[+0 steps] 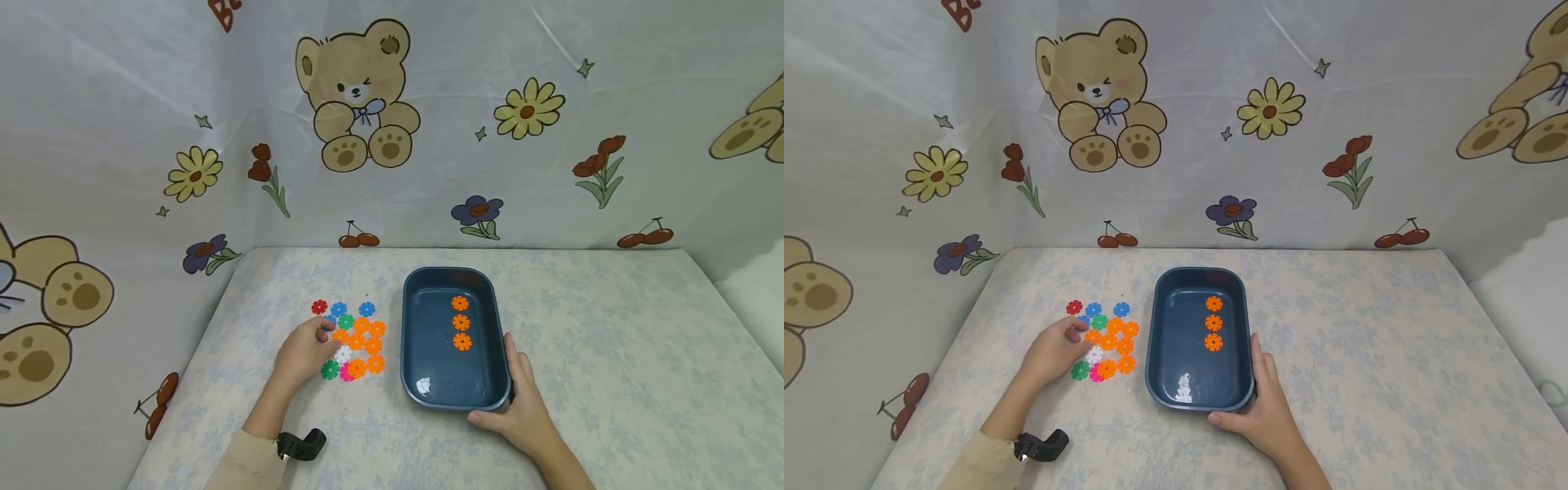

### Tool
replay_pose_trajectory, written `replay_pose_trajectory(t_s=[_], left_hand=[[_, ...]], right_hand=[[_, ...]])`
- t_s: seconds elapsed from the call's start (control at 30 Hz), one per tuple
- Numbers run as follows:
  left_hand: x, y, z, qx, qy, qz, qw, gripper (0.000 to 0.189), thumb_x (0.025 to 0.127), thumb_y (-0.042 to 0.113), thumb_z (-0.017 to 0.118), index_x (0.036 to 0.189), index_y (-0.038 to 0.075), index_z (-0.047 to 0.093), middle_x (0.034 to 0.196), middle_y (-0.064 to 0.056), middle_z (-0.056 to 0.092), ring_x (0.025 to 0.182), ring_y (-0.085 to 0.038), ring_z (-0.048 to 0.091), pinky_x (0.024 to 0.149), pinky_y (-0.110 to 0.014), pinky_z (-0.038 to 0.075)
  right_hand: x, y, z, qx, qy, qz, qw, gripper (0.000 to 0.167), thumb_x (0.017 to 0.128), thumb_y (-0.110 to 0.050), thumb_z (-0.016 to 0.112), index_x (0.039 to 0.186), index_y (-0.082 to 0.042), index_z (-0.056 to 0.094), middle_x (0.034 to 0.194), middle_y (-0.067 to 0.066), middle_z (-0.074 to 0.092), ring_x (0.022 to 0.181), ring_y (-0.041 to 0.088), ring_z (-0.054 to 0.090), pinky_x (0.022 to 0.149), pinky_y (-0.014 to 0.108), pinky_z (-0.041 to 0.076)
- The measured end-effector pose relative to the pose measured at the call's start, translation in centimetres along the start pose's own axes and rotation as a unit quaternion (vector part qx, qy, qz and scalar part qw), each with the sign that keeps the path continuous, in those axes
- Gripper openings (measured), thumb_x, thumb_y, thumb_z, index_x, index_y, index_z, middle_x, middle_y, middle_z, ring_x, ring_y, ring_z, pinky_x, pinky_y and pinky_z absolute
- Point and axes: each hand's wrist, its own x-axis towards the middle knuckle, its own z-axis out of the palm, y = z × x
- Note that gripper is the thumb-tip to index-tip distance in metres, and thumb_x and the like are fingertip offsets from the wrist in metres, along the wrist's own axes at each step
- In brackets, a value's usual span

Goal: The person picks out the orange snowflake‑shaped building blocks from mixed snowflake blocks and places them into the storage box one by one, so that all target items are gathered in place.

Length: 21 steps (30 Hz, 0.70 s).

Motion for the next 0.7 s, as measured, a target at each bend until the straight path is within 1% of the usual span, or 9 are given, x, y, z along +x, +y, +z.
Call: replay_pose_trajectory(t_s=[0.13,0.33,0.43,0.6,0.7], left_hand=[[0.16,0.39,0.12,0.007,-0.005,0.004,1.0000,0.030,0.086,0.026,0.078,0.112,0.014,0.066,0.088,-0.002,0.060,0.072,-0.018,0.052,0.062,-0.028,0.042],[0.28,0.53,-0.03,0.007,-0.017,0.008,0.9998,0.031,0.085,0.025,0.079,0.112,0.015,0.066,0.092,-0.002,0.061,0.076,-0.018,0.053,0.065,-0.029,0.045],[0.40,0.58,-0.01,-0.006,-0.026,0.005,0.9996,0.031,0.085,0.024,0.079,0.111,0.015,0.066,0.093,-0.002,0.061,0.078,-0.018,0.053,0.067,-0.029,0.046],[0.69,0.52,0.16,-0.038,-0.037,-0.013,0.9985,0.032,0.085,0.020,0.079,0.111,0.015,0.063,0.095,-0.004,0.059,0.081,-0.020,0.054,0.069,-0.028,0.047],[0.83,0.47,0.24,-0.041,-0.036,-0.010,0.9984,0.033,0.084,0.018,0.080,0.110,0.015,0.061,0.097,-0.004,0.059,0.083,-0.021,0.054,0.069,-0.028,0.048]], right_hand=[[0.01,-0.10,0.00,-0.007,-0.003,0.004,1.0000,0.145,0.049,-0.016,0.099,0.160,-0.018,0.006,0.132,0.016,0.039,0.113,0.002,0.034,0.096,0.003,0.027],[0.09,-0.05,-0.08,-0.012,-0.005,0.009,0.9999,0.145,0.049,-0.017,0.100,0.160,-0.019,0.006,0.130,0.014,0.040,0.110,0.002,0.034,0.095,0.003,0.027],[0.06,0.08,-0.06,-0.009,-0.002,0.007,0.9999,0.145,0.049,-0.016,0.100,0.160,-0.018,0.007,0.129,0.015,0.040,0.110,0.003,0.034,0.095,0.003,0.027],[-0.01,0.16,-0.01,-0.007,0.001,0.005,1.0000,0.145,0.048,-0.016,0.100,0.160,-0.018,0.007,0.128,0.016,0.040,0.110,0.003,0.034,0.095,0.003,0.028],[-0.02,0.11,-0.05,-0.008,0.000,0.007,0.9999,0.145,0.049,-0.016,0.100,0.160,-0.018,0.007,0.129,0.015,0.040,0.111,0.002,0.034,0.095,0.002,0.027]])
